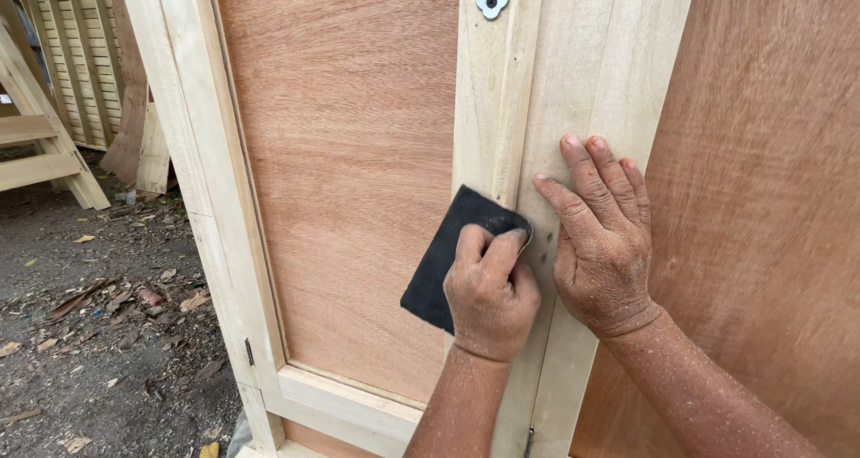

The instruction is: The person sands the wooden frame and trim of a cabinet door using a folded sheet of sandpaper, working by hand along the vertical stiles, corners, and lower rails. They move progressively around the frame, brushing away dust and sanding different sections including the edges near the handle and hinges.

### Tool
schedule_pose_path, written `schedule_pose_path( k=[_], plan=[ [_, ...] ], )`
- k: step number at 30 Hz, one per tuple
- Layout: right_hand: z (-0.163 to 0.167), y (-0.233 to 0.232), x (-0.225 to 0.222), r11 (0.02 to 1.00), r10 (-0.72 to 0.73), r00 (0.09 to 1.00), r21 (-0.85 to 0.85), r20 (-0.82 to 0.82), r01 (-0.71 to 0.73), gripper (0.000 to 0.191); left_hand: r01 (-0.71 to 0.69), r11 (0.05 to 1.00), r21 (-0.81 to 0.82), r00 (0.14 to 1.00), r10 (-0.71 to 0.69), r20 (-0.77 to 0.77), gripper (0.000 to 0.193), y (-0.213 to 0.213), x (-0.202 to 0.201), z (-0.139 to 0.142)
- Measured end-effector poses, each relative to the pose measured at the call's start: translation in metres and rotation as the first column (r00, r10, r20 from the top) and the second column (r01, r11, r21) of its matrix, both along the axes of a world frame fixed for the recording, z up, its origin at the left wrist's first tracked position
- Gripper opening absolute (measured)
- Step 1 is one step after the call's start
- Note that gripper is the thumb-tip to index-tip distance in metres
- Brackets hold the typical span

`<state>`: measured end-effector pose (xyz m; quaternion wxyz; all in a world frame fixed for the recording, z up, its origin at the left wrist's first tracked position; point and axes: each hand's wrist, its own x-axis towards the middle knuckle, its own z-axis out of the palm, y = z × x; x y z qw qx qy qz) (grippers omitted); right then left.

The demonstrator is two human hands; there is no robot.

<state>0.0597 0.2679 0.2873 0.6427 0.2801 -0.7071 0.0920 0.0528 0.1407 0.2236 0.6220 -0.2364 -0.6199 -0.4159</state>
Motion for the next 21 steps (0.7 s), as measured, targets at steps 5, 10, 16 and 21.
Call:
schedule_pose_path(
  k=[5, 10, 16, 21],
  plan=[
    [-0.001, -0.002, 0.0, 0.999, 0.025, 1.0, -0.027, 0.003, -0.025, 0.035, 0.025, 1.0, 0.002, 0.999, -0.025, 0.021, 0.033, -0.005, 0.017, 0.001],
    [-0.004, -0.001, -0.003, 1.0, 0.006, 1.0, -0.023, -0.014, -0.006, 0.036, 0.025, 1.0, -0.016, 0.998, -0.025, 0.056, 0.03, -0.008, 0.027, 0.004],
    [0.008, -0.005, 0.001, 1.0, -0.01, 0.999, 0.0, -0.031, 0.01, 0.033, -0.021, 0.999, 0.025, 0.999, 0.021, -0.027, 0.019, 0.004, 0.001, 0.047],
    [0.065, -0.006, 0.006, 0.992, -0.042, 0.998, 0.115, -0.048, 0.047, 0.043, -0.069, 0.996, -0.053, 0.994, 0.073, 0.078, 0.025, -0.002, 0.022, -0.003]
  ],
)
